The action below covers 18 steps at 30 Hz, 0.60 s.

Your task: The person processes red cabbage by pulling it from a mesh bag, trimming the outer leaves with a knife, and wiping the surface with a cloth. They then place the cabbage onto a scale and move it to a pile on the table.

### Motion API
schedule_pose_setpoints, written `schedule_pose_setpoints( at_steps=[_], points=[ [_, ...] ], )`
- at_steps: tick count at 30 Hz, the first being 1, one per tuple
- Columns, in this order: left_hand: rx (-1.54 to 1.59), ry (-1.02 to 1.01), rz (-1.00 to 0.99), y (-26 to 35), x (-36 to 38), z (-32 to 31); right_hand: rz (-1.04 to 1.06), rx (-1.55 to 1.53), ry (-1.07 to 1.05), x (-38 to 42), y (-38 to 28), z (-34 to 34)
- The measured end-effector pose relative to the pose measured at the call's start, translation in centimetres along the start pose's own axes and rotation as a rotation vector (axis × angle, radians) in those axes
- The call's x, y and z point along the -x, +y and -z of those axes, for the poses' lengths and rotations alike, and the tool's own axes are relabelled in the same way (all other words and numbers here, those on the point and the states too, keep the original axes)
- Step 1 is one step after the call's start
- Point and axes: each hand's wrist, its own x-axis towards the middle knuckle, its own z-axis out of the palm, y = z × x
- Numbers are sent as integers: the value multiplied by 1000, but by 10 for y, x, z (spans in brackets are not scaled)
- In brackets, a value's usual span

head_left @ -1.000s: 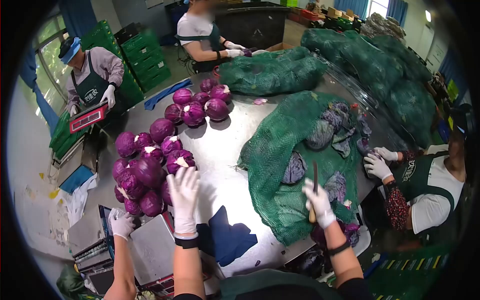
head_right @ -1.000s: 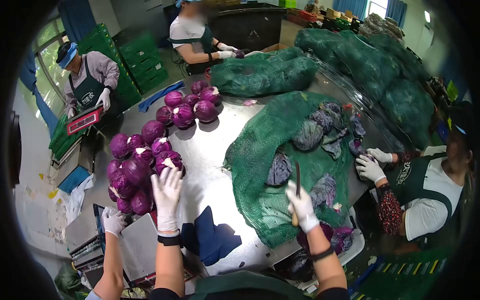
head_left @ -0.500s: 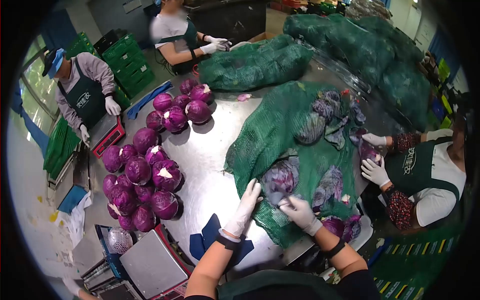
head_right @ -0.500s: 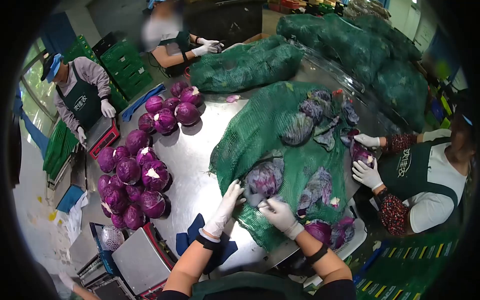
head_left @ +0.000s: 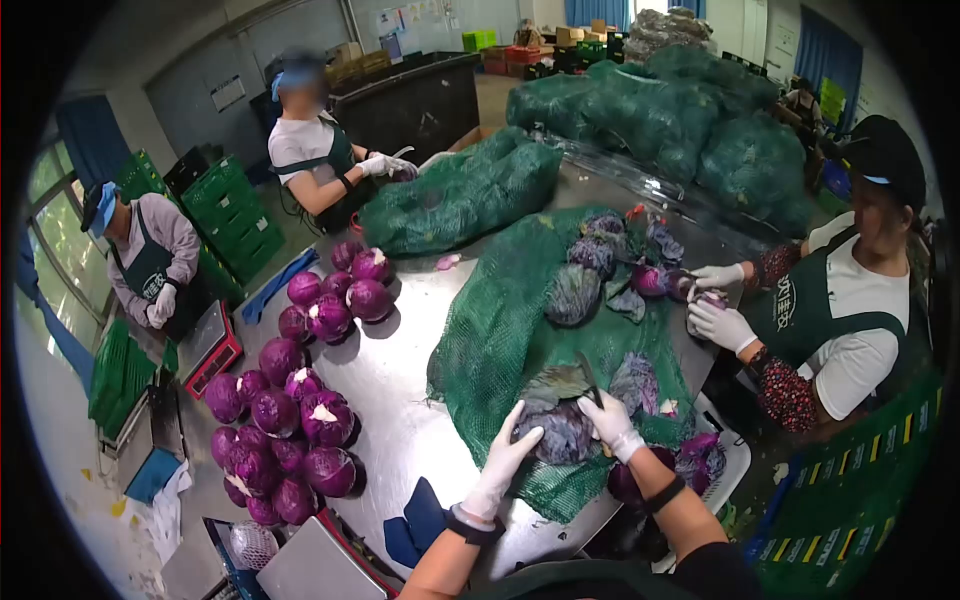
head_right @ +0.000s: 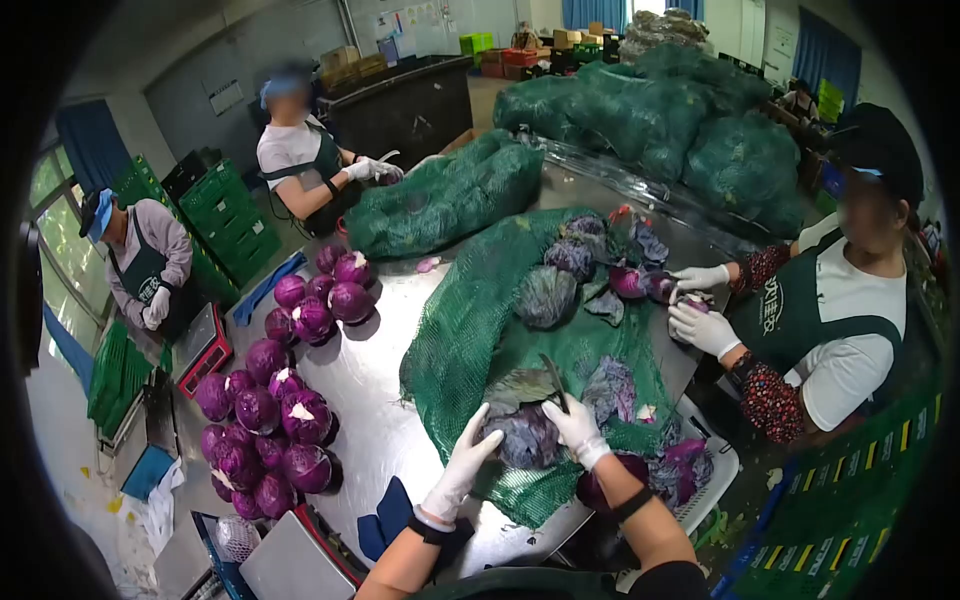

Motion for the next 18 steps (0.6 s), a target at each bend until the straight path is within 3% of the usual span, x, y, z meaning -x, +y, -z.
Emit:
schedule_pose_setpoints(
  at_steps=[1, 3, 5, 7, 8, 11, 12, 13, 15, 16, 17, 18],
  points=[
    [14, -30, 36, 12, 12, -3, 37, 141, 136, 17, -15, 4],
    [12, -86, 31, 38, 34, -13, 324, 326, 229, 30, 0, 20],
    [5, -152, 16, 44, 45, -17, 295, 334, 223, 61, -35, 33],
    [-112, -112, -41, 26, 62, -18, 412, 338, 209, 77, -42, 42],
    [1, -82, 78, 22, 75, -19, 423, 376, 198, 88, -51, 43],
    [14, -135, 40, 20, 109, -23, 492, 413, 120, 108, -46, 33],
    [-132, -202, 14, 2, 113, -13, 437, 408, 72, 117, -44, 26],
    [-285, -185, -84, 29, 134, -26, 391, 364, 27, 118, -25, 15],
    [-952, -49, -230, 1, 153, -17, 383, 280, -27, 128, 4, -13],
    [-1104, -84, -202, 12, 163, -28, 284, 189, -169, 135, 15, -26],
    [-1249, -112, -325, -2, 165, -30, 262, 310, -188, 148, 2, -31],
    [-1139, -96, -274, -1, 164, -36, 337, 305, -175, 158, -8, -36]
  ],
)
